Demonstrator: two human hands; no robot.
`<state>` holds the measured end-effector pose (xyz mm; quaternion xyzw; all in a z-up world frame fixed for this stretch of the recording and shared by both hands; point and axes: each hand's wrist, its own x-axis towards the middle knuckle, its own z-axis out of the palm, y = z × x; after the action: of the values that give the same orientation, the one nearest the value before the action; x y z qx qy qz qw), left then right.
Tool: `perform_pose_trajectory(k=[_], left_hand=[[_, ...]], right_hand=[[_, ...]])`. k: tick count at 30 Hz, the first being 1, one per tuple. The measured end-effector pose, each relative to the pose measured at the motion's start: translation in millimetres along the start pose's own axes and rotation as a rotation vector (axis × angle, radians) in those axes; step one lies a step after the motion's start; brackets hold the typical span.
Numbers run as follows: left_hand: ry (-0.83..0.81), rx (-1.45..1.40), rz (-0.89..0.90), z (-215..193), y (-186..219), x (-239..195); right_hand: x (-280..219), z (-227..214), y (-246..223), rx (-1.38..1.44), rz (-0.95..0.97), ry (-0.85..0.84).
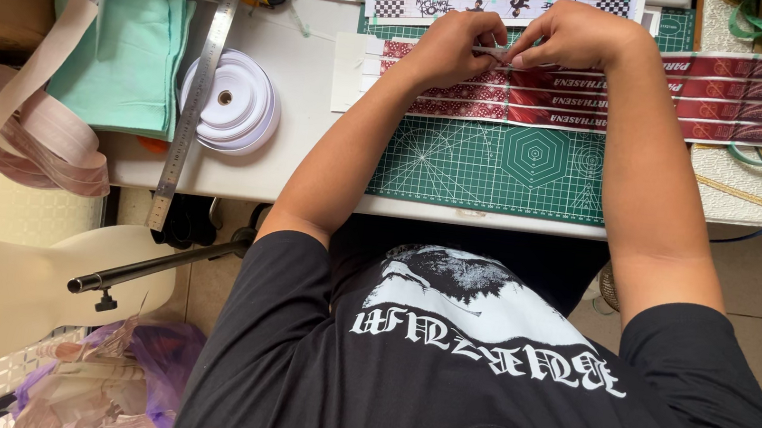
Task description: The person handles printed lanyard ribbons and small white paper pieces on a green cutting mat. They fold and align the ribbons, then place paper pieces on top and press them down. The person repeats this process with multiple ribbons, arranging them in parallel rows on the mat.
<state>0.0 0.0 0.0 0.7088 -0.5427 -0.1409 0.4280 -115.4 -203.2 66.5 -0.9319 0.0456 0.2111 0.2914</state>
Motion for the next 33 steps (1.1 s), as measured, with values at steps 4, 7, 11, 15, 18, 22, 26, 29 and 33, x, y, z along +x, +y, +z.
perform_pose_trajectory(k=[4, 7, 11, 15, 18, 22, 26, 29, 33], left_hand=[[0.019, 0.005, 0.028, 0.5, -3.7, -0.2], [0.020, 0.001, 0.034, 1.5, -3.4, -0.2], [-0.005, 0.053, 0.000, -0.6, 0.6, -1.3], [0.089, 0.245, 0.195, -0.6, 5.9, -5.0], [0.018, 0.393, 0.215, -0.8, 10.4, -6.5], [-0.042, 0.406, 0.127, -1.1, 15.2, -8.5], [-0.037, 0.412, 0.125, -0.8, 17.2, -5.4], [0.038, 0.381, 0.136, 6.1, 15.8, -1.2], [0.153, -0.040, 0.062, 21.9, 11.9, 10.0]], right_hand=[[1.6, 0.3, -0.9, 0.008, -0.012, 0.006], [2.5, 2.4, 0.7, 0.038, -0.022, -0.008], [3.0, 7.9, 3.6, 0.009, 0.007, 0.094], [1.7, 22.5, 4.1, -0.254, -0.130, 0.336], [-2.3, 31.9, 0.1, -0.477, -0.302, 0.534], [-11.4, 35.6, -2.5, -0.558, -0.376, 0.602], [-20.5, 39.3, 2.8, -0.444, -0.417, 0.653], [-20.5, 46.5, 5.9, -0.067, -0.325, 0.642], [-18.2, 53.2, 3.4, 0.216, -0.299, 0.718]])
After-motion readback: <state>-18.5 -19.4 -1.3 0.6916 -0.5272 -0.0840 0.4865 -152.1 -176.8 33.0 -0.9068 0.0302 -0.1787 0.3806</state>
